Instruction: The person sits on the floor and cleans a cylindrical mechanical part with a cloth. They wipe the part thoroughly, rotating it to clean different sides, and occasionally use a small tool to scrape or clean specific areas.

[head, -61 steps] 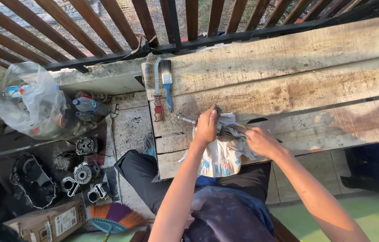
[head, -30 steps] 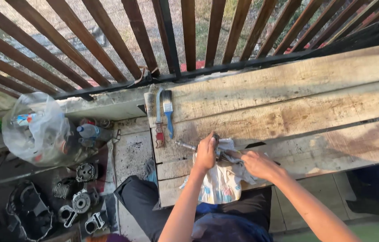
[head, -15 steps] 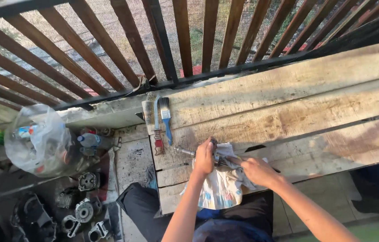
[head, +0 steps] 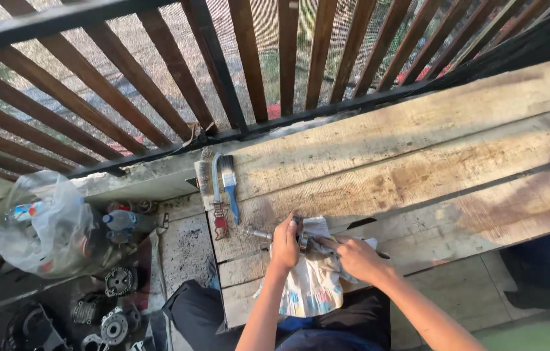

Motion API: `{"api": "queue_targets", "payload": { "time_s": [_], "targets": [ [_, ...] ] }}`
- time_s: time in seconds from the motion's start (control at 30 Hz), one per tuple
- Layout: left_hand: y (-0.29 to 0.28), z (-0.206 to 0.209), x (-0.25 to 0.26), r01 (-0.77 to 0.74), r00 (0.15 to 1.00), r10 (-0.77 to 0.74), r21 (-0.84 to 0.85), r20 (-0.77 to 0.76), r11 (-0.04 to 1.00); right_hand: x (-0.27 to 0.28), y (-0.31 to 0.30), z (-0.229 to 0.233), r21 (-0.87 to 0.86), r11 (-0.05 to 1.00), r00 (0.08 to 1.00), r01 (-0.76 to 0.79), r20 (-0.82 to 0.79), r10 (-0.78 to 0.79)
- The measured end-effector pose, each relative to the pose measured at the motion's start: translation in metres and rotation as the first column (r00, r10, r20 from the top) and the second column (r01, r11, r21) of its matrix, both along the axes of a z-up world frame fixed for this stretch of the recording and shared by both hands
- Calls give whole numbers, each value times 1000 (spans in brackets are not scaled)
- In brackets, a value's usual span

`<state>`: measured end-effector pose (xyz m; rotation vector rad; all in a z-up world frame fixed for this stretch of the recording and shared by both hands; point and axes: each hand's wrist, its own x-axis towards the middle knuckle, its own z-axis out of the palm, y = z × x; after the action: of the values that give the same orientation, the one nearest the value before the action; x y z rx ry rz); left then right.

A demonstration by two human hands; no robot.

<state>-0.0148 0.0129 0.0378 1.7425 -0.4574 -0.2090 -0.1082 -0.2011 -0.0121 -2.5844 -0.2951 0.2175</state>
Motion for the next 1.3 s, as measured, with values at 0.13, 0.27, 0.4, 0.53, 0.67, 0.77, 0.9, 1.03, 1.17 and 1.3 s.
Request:
{"api": "queue_targets", "payload": {
  "time_s": [0.13, 0.27, 0.4, 0.53, 0.67, 0.77, 0.9, 1.03, 1.17, 1.3],
  "targets": [
    [1, -26, 1, 7, 1000, -7, -7, 12, 1000, -1, 5, 26, 95, 995, 998, -3, -62, 9],
    [1, -13, 2, 12, 1000, -12, -7, 22, 1000, -2, 4, 27, -3, 1000, 998, 16, -53, -16],
    [1, 4, 0, 16, 1000, -16, -5, 10, 1000, -1, 20, 77, -37, 999, 995, 13, 101, -9],
    [1, -2, -5, 3, 1000, -3, 0, 24, 1000, -7, 1, -12, -132, 991, 994, 37, 102, -24],
    [-6, -27, -1, -61, 997, 58, -73, -45, 995, 4, 0, -10, -64, 998, 999, 15, -30, -17],
    [-5, -22, -2, -57, 997, 52, -85, -63, 995, 5, -3, 5, -72, 996, 999, 48, 14, -47],
    [-2, -2, 1, 12, 999, -12, 22, 34, 1000, 8, -7, -10, -19, 1000, 998, 24, 66, -23],
    [-1, 5, 0, 2, 1000, -2, 22, 10, 1000, 10, -2, -8, -124, 991, 999, -43, 11, 45],
    [-1, -18, 0, 18, 999, -19, 17, 41, 1000, 2, -16, -42, 4, 1000, 997, -17, 77, 17],
    [-1, -16, 2, 19, 999, -19, -5, 44, 1000, 3, -8, -37, 135, 990, 997, 34, 67, -43]
  ]
}}
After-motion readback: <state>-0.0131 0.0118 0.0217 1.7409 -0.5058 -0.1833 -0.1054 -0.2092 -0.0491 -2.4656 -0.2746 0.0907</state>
